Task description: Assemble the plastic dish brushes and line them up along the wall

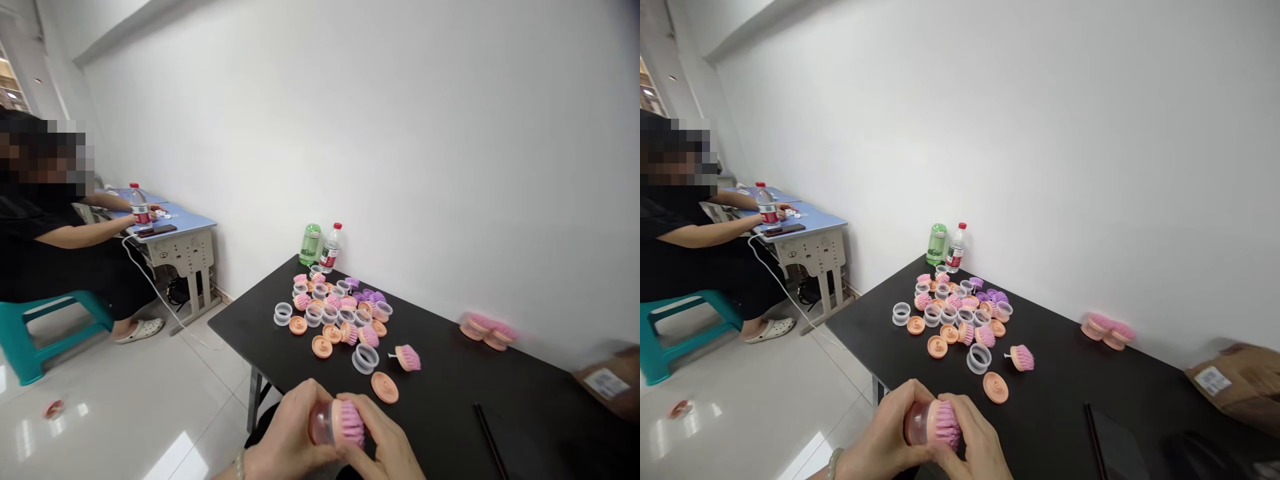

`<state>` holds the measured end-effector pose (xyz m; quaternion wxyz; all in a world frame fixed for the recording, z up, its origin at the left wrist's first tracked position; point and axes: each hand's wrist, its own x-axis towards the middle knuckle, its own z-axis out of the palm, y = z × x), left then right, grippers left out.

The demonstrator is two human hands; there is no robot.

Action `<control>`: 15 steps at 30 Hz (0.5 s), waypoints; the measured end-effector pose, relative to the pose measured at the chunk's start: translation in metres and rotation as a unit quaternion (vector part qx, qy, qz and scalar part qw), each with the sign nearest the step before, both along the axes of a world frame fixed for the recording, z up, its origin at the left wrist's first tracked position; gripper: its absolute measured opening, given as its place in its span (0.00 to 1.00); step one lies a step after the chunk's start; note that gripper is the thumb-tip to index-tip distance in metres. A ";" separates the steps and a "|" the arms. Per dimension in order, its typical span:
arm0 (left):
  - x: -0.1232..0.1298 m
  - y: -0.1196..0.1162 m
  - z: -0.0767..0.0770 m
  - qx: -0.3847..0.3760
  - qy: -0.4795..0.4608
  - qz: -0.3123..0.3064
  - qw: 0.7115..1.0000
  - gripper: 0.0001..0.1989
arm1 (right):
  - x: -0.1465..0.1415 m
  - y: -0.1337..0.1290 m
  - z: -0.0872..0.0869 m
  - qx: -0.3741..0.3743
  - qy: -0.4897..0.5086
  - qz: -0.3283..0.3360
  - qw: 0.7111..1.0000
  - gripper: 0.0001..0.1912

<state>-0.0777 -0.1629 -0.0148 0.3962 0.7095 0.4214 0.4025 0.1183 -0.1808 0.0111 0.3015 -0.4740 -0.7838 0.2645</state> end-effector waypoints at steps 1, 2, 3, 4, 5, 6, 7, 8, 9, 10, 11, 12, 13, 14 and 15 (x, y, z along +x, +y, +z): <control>0.000 -0.001 0.001 -0.001 0.005 -0.001 1.000 0.21 | -0.001 -0.001 0.003 0.003 0.002 0.003 1.000 0.19; 0.001 -0.001 0.002 -0.006 0.007 -0.001 1.000 0.21 | -0.001 -0.002 0.005 0.007 0.006 0.000 1.000 0.23; 0.001 -0.001 0.003 -0.011 0.005 -0.003 1.000 0.21 | -0.001 -0.004 0.006 0.009 0.006 -0.010 1.000 0.28; 0.001 -0.001 0.004 -0.010 0.003 -0.007 1.000 0.21 | -0.002 -0.004 0.006 0.005 0.005 -0.027 1.000 0.34; 0.002 -0.001 0.006 -0.003 0.001 -0.014 1.000 0.21 | -0.003 -0.005 0.007 -0.003 0.003 -0.045 0.999 0.37; 0.003 0.000 0.007 0.009 -0.001 -0.021 1.000 0.21 | -0.004 -0.007 0.008 -0.010 0.001 -0.060 0.998 0.35; 0.004 0.000 0.008 0.021 0.000 -0.027 0.999 0.20 | -0.005 -0.008 0.010 -0.014 0.001 -0.071 0.997 0.30; 0.004 0.001 0.009 0.027 0.002 -0.031 0.999 0.20 | -0.006 -0.009 0.013 -0.013 0.003 -0.074 0.997 0.23; 0.004 0.001 0.010 0.024 0.006 -0.034 0.999 0.20 | -0.008 -0.011 0.016 -0.007 0.003 -0.072 0.997 0.17; 0.004 0.003 0.010 0.009 0.010 -0.039 0.999 0.21 | -0.009 -0.013 0.020 0.000 0.002 -0.067 0.998 0.13; 0.003 0.005 0.009 -0.015 0.010 -0.050 0.999 0.23 | -0.009 -0.014 0.024 0.006 -0.004 -0.058 0.998 0.10; 0.001 0.007 0.008 -0.046 0.006 -0.072 0.996 0.25 | -0.010 -0.017 0.027 0.013 -0.011 -0.043 0.999 0.09; -0.001 0.010 0.007 -0.085 -0.003 -0.108 0.990 0.27 | -0.010 -0.019 0.028 0.021 -0.018 -0.020 0.999 0.10; -0.004 0.013 0.005 -0.134 -0.019 -0.156 0.979 0.29 | -0.010 -0.022 0.029 0.033 -0.023 0.008 0.999 0.10; -0.006 0.016 0.004 -0.189 -0.040 -0.210 0.958 0.31 | -0.012 -0.026 0.027 0.045 -0.026 0.039 0.998 0.09</control>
